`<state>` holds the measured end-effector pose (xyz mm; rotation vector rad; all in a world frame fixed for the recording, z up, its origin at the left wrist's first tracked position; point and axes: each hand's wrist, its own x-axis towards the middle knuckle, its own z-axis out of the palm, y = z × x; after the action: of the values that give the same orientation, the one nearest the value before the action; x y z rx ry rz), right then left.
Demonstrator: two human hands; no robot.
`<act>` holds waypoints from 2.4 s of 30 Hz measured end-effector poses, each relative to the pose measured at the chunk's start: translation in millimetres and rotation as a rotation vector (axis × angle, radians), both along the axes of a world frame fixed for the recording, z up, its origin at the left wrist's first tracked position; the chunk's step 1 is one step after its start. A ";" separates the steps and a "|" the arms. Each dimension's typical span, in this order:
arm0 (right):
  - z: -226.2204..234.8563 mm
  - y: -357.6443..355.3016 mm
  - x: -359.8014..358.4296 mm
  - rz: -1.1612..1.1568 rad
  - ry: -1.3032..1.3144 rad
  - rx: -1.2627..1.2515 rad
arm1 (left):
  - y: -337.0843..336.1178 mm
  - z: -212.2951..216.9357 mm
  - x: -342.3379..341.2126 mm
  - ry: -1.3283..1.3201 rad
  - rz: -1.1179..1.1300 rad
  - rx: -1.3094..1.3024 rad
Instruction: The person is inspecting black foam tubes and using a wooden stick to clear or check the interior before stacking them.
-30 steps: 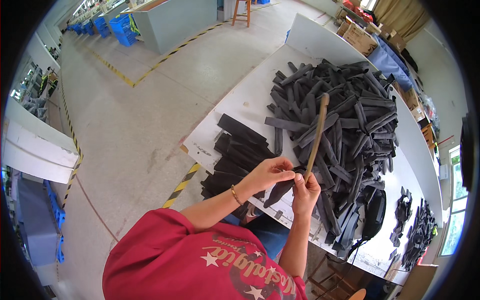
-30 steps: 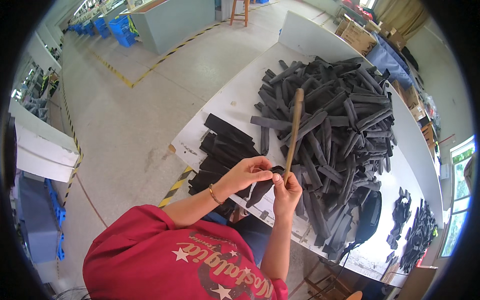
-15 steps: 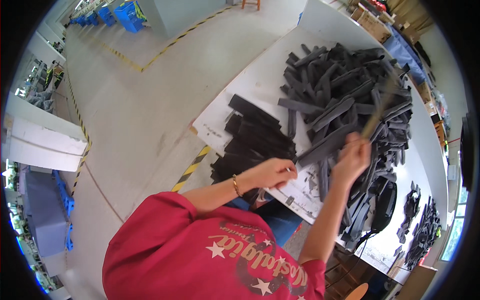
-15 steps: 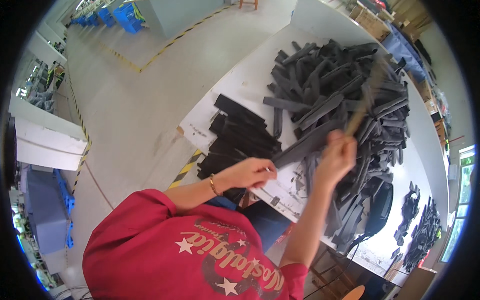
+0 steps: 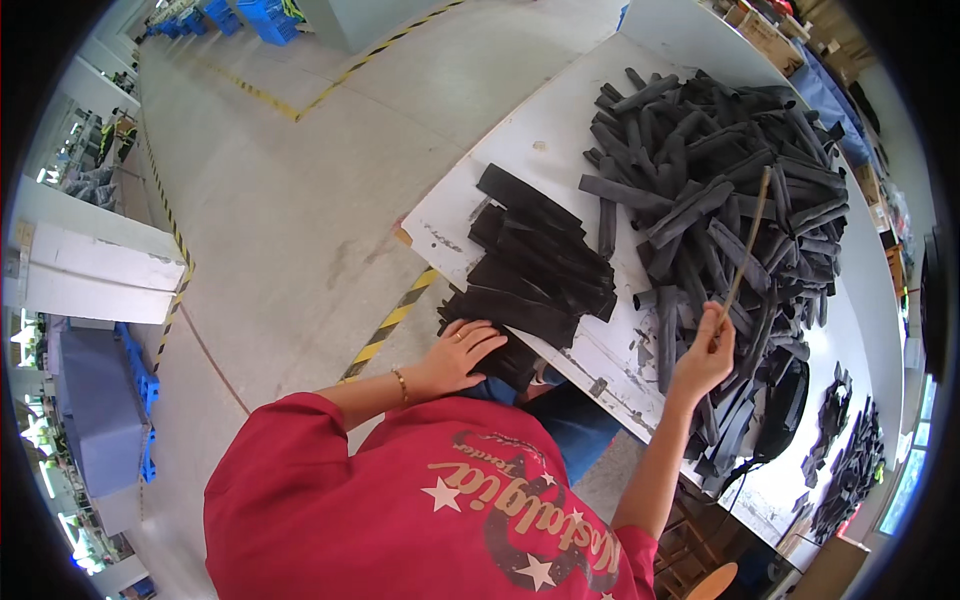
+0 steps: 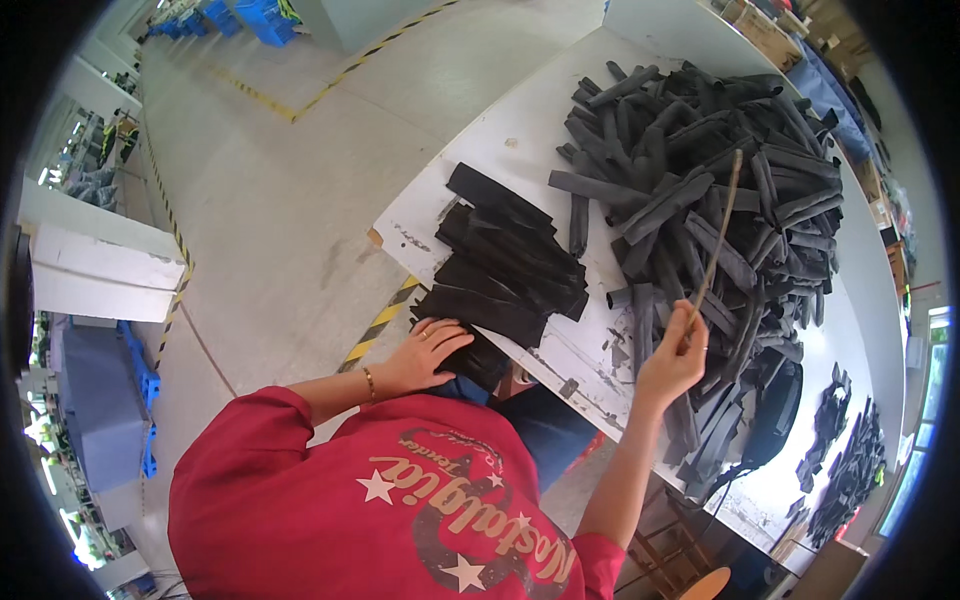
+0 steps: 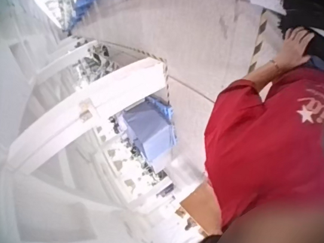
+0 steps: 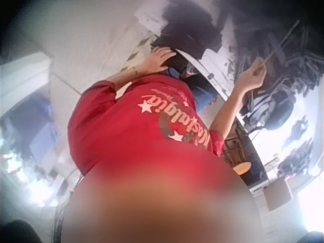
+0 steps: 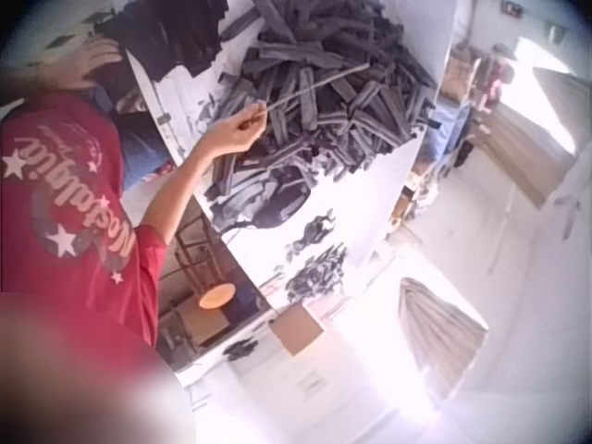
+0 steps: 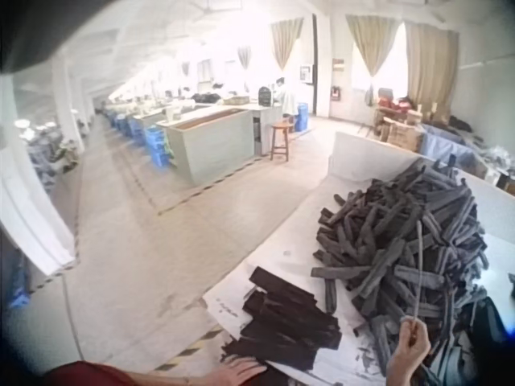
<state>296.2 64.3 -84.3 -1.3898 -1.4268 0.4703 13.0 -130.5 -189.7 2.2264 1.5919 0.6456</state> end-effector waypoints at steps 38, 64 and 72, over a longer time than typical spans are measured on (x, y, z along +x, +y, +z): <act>-22.3 -58.4 79.8 0.362 0.082 -0.565 | 188.8 42.4 54.9 -0.109 -0.173 0.169; 9.8 -80.1 125.8 0.372 -0.106 -0.665 | 201.1 76.0 41.2 -0.396 -0.169 -0.139; 27.7 -75.7 120.9 0.426 -0.166 -0.635 | 197.6 83.0 34.8 -0.396 -0.265 -0.189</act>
<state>417.2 -11.3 -56.6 -1.6364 -1.8102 1.1839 47.8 67.1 -106.7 1.9725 1.0944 0.7651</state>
